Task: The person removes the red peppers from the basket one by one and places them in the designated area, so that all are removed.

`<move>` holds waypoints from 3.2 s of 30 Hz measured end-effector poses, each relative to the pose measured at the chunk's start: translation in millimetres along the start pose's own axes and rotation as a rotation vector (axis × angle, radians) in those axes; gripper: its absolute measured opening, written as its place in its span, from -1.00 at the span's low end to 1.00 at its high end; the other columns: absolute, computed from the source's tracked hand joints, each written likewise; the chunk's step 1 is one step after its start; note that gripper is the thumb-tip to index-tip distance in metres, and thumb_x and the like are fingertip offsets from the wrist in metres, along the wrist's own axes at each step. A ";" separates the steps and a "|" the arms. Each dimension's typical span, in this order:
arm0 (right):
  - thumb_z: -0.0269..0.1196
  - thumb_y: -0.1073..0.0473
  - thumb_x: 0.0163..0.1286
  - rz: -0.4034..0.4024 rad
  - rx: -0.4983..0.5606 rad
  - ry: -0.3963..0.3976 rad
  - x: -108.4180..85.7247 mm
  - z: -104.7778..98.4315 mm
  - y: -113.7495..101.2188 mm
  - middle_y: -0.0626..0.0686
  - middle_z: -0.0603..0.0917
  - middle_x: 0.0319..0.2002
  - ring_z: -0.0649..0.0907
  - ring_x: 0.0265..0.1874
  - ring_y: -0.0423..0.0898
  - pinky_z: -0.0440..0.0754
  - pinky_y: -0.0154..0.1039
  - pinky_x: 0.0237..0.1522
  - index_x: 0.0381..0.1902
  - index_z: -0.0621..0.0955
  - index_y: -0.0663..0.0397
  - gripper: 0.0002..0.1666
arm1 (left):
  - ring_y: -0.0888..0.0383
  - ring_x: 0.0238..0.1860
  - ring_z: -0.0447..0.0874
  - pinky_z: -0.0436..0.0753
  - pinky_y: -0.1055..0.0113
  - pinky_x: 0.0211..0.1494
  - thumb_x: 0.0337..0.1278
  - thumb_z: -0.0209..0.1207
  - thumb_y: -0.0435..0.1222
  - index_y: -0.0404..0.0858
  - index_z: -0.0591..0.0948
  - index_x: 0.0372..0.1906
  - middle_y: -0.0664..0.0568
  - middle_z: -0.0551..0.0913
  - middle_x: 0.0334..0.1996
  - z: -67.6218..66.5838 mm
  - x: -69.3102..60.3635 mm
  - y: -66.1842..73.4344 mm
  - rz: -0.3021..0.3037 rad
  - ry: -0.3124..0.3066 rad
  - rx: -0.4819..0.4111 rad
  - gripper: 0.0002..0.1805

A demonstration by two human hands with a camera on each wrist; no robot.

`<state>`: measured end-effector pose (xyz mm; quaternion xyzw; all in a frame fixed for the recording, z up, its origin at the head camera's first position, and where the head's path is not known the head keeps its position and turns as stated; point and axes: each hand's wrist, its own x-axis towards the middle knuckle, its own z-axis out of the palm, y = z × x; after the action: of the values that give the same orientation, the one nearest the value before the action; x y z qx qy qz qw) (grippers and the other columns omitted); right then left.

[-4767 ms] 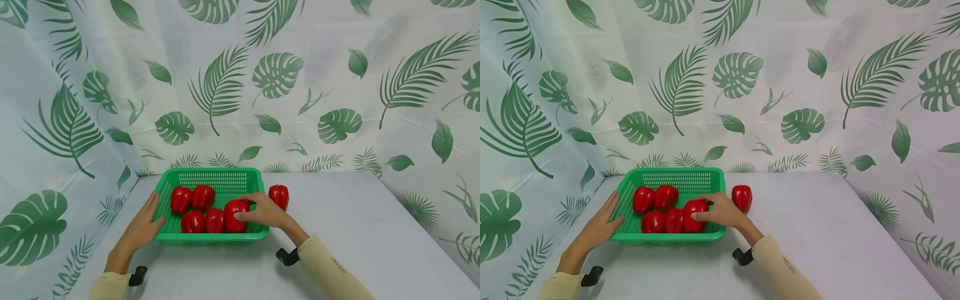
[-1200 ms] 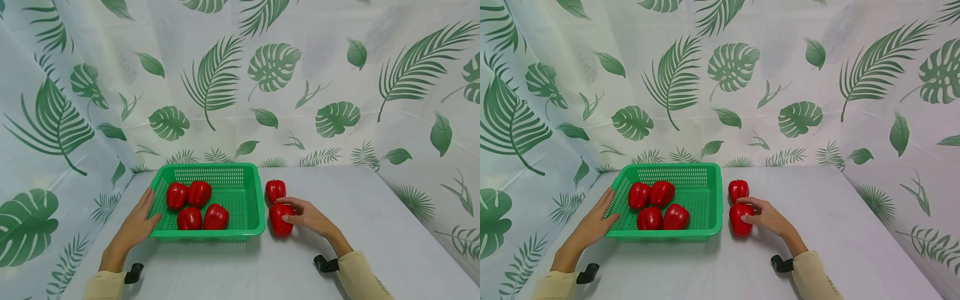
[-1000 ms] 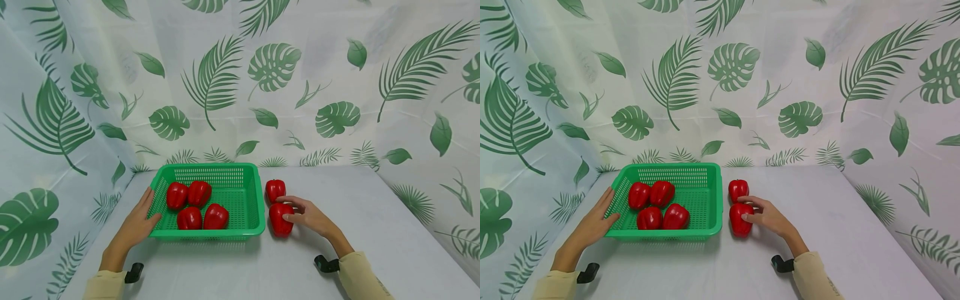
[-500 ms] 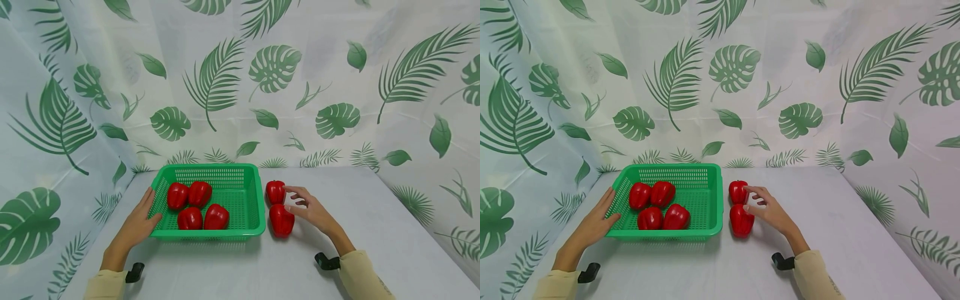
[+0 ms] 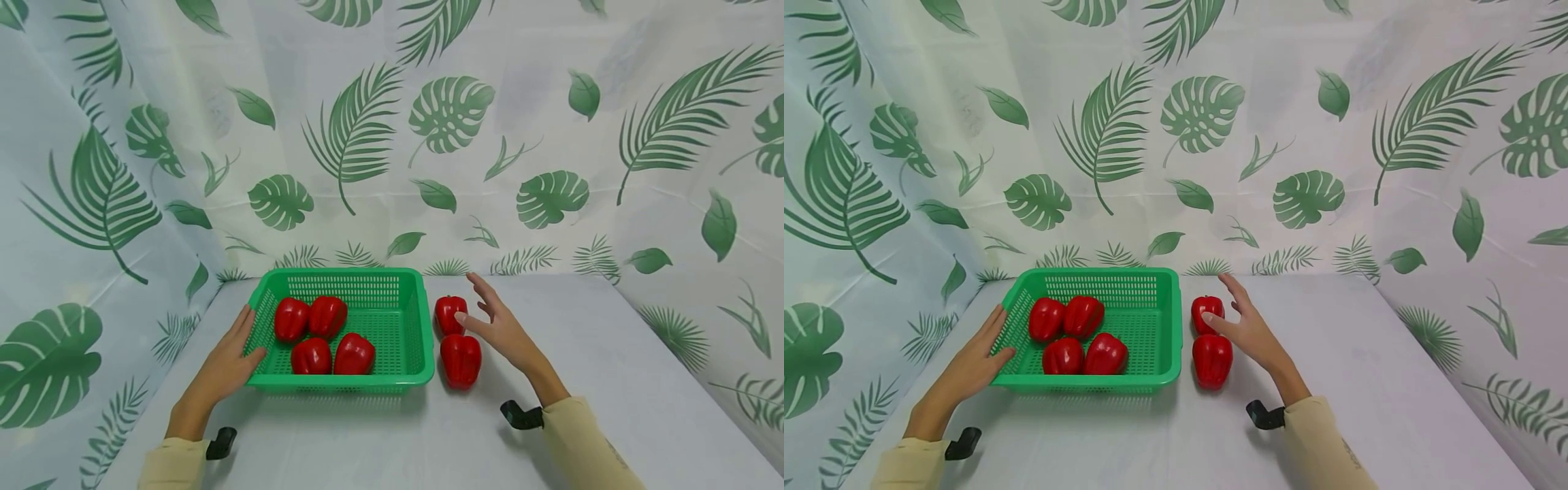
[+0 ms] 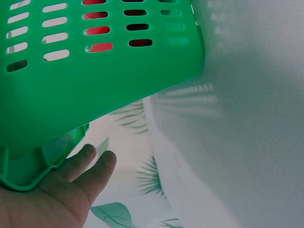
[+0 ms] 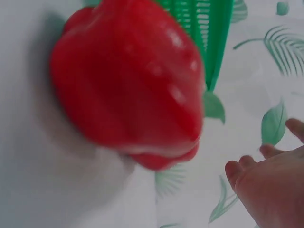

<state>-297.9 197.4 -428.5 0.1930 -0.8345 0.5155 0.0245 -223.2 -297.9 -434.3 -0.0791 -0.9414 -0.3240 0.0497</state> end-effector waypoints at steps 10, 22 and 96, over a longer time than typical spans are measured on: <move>0.25 -0.15 0.54 -0.009 0.101 -0.014 13.7 13.7 -36.0 0.09 0.05 0.73 0.13 0.66 0.27 0.29 0.40 0.46 0.79 -0.02 -0.18 0.06 | -0.48 0.64 -0.11 0.06 -0.46 0.56 0.50 0.12 -0.28 -0.57 -0.01 0.66 -0.40 -0.14 0.70 -0.6 -0.7 -2.4 0.002 0.005 -0.007 -0.12; 0.23 -0.21 0.57 0.028 0.188 -0.073 27.9 40.2 -68.1 0.03 0.04 0.74 0.09 0.69 0.15 0.22 0.31 0.53 0.79 -0.01 -0.18 0.05 | -0.47 0.64 -0.11 0.05 -0.45 0.56 0.49 0.12 -0.29 -0.58 -0.01 0.66 -0.41 -0.14 0.70 0.9 -0.8 -3.7 -0.002 0.004 -0.010 -0.13; 0.48 0.27 0.37 0.318 0.064 -0.502 47.8 152.1 -74.5 0.19 0.61 0.32 0.53 0.29 0.18 0.71 0.06 0.16 0.56 0.50 0.05 -0.18 | -0.44 0.66 -0.15 0.01 -0.43 0.58 0.50 0.10 -0.27 -0.56 -0.02 0.67 -0.39 -0.15 0.71 0.1 0.3 -3.9 0.007 0.011 -0.001 -0.13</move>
<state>-292.1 21.5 -424.7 0.1820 -0.8175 0.4752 -0.2697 -224.2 -300.8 -436.6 -0.0809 -0.9407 -0.3247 0.0561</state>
